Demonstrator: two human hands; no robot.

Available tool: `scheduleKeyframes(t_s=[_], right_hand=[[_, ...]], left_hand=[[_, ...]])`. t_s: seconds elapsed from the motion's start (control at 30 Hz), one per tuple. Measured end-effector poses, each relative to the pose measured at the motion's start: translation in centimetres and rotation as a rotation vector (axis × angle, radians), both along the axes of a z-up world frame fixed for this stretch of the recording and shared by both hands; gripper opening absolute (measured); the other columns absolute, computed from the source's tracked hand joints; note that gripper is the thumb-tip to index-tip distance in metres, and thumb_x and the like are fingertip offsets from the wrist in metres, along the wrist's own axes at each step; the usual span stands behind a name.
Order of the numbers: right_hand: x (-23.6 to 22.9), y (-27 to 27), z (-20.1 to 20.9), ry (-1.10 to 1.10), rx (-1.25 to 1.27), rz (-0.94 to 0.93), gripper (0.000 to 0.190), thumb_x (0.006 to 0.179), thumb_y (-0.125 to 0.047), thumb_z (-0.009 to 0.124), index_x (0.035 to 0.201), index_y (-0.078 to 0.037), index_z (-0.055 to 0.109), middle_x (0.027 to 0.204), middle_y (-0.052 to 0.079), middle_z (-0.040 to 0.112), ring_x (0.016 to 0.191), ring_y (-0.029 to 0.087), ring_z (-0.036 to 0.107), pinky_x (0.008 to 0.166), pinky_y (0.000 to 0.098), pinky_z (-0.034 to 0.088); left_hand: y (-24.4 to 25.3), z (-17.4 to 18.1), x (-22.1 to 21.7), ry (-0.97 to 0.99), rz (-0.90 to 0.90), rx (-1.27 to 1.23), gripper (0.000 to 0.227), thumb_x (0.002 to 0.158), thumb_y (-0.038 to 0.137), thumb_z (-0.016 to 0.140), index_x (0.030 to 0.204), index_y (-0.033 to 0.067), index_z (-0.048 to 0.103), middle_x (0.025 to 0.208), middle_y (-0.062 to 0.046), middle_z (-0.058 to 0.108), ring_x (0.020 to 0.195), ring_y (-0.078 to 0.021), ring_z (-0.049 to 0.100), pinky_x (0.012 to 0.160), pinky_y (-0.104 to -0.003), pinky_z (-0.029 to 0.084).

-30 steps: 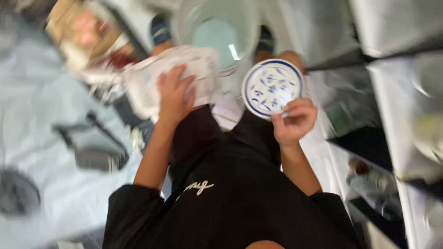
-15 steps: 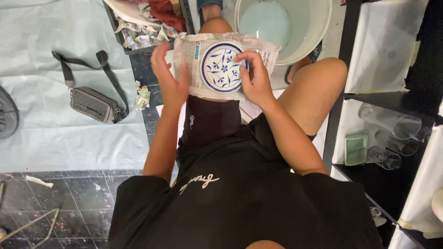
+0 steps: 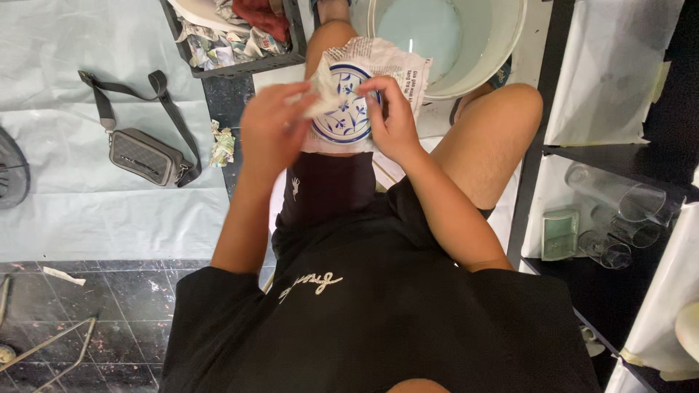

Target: The person sits on the floor and wipes various glass and ceramic items with a red cloth. They handle a small glass, a square dish, a tumbler, and a bowl, wiping each item and placing them on a nearby shelf. The person also uses a piece of newspaper to wrap a bowl.

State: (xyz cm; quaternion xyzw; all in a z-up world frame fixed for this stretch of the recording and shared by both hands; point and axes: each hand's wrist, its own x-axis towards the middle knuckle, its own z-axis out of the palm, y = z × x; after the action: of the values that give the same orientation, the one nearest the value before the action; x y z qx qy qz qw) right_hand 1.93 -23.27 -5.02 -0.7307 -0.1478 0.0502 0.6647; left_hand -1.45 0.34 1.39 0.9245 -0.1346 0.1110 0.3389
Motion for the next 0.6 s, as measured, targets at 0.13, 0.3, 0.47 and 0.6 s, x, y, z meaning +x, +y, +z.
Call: scheduleKeyframes(t_s=[0.13,0.3,0.47,0.6], right_hand=[[0.0,-0.5,0.0,0.023,-0.118,0.019,0.02,0.105,0.003,0.059,0.123,-0.006,0.059,0.122,0.009,0.065,0.109,0.019,0.06,0.094,0.0302,0.047],[0.4,-1.6,-2.3,0.007,0.185,-0.293,0.041,0.101,-0.005,0.066,0.137,-0.003,0.046,0.141,0.01,0.049,0.136,0.023,0.048,0.119,0.0353,0.037],[1.5,-4.2,-6.2,0.723,0.423,-0.349,0.041,0.102,-0.02,0.07,0.134,0.001,0.054,0.128,0.009,0.058,0.115,0.021,0.054,0.097,0.0336,0.043],[1.0,-4.6,-6.6,0.856,0.707,-0.12,0.029,0.103,-0.018,0.07,0.124,0.003,0.069,0.118,0.011,0.072,0.106,0.02,0.065,0.092,0.0347,0.054]], left_hand=[[-2.9,0.1,-0.6,-0.009,-0.096,0.213,0.038,0.088,0.005,0.076,0.125,0.0093,0.074,0.141,-0.007,0.065,0.139,-0.0314,0.054,0.108,-0.045,0.046],[-3.5,-0.9,-1.4,-0.004,-0.118,0.216,0.036,0.094,0.014,0.078,0.129,0.0077,0.072,0.145,-0.008,0.063,0.145,-0.0287,0.048,0.113,-0.049,0.041],[-3.3,-1.0,-2.0,-0.012,-0.103,0.215,0.034,0.095,0.015,0.078,0.128,0.0085,0.072,0.146,-0.007,0.062,0.145,-0.028,0.048,0.115,-0.049,0.04],[-3.3,-0.9,-1.8,0.002,-0.1,0.236,0.033,0.095,0.015,0.077,0.127,0.0097,0.073,0.146,-0.006,0.063,0.145,-0.0267,0.048,0.114,-0.049,0.039]])
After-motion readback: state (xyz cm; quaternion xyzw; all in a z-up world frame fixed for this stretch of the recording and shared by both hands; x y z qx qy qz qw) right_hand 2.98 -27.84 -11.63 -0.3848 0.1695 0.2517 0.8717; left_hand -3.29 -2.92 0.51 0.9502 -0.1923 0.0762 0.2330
